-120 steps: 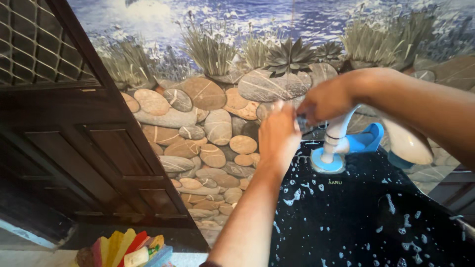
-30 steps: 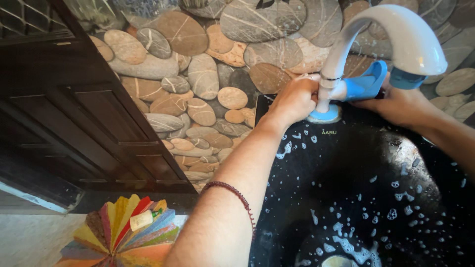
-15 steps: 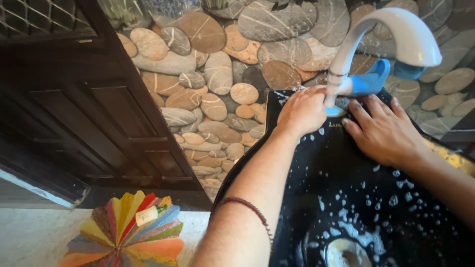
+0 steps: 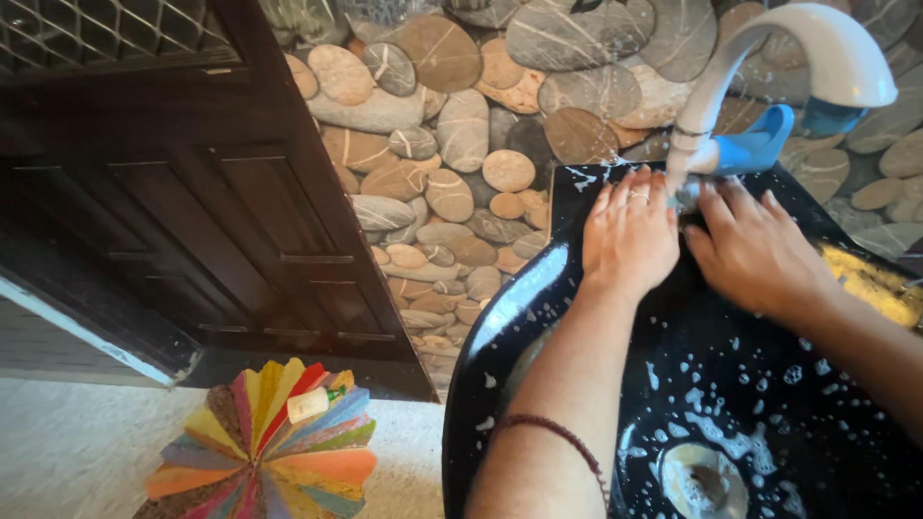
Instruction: The person cleans a black pedestal sink with a cloth and soapy water, wiping both the inner basin and the outer pedestal column.
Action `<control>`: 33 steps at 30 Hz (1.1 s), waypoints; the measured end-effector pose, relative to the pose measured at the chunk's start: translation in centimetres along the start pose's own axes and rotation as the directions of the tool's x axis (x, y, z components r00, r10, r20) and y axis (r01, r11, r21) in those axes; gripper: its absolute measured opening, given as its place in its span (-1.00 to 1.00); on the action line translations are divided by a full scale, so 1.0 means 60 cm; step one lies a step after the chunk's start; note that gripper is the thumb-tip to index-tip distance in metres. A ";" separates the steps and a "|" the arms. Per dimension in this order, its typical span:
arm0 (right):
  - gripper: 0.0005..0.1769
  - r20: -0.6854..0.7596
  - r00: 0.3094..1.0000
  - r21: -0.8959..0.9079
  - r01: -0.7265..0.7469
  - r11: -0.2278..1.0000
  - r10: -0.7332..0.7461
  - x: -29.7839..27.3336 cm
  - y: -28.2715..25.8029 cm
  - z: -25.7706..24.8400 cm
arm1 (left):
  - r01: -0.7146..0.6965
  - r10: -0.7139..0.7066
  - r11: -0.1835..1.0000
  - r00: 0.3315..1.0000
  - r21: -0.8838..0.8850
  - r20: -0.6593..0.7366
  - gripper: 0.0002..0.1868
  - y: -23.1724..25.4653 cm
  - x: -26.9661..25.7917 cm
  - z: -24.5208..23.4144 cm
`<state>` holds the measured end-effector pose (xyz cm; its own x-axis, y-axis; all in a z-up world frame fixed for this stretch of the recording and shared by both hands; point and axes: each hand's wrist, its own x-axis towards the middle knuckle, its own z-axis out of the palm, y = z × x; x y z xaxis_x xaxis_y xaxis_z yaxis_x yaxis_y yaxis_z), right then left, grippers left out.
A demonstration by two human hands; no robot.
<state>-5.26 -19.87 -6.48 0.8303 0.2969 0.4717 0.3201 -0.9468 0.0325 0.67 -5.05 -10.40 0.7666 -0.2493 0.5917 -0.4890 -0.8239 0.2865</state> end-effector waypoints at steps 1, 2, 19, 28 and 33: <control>-0.38 -0.002 1.000 0.002 0.004 1.000 -0.004 -0.007 -0.007 -0.006 | -0.007 0.007 1.000 1.000 -0.011 -0.022 -0.45 0.000 -0.003 -0.001; -0.36 -0.028 0.997 -0.019 0.076 0.997 -0.076 -0.016 -0.013 -0.014 | -0.001 0.001 1.000 1.000 -0.010 -0.023 -0.45 0.001 -0.005 -0.003; -0.59 0.145 0.981 0.160 0.106 0.981 -0.130 0.155 -0.083 0.043 | -0.050 0.010 0.978 0.981 -0.205 -0.192 -0.65 -0.101 0.033 -0.071; -0.65 -0.077 0.985 0.284 0.172 0.943 -0.157 0.090 -0.087 0.024 | -0.023 0.022 0.994 1.000 -0.106 -0.010 -0.65 -0.083 0.003 -0.076; -0.59 0.155 0.986 0.156 0.042 0.987 -0.067 0.138 -0.088 0.021 | 0.146 -0.146 0.989 0.989 -0.006 -0.023 -0.63 -0.078 0.027 -0.042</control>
<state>0.51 -12.24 -3.85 0.8678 0.3750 0.3260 0.4222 -0.9024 -0.0858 3.16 -0.31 -8.90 0.8201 -0.1144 0.5607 -0.3741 -0.8486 0.3740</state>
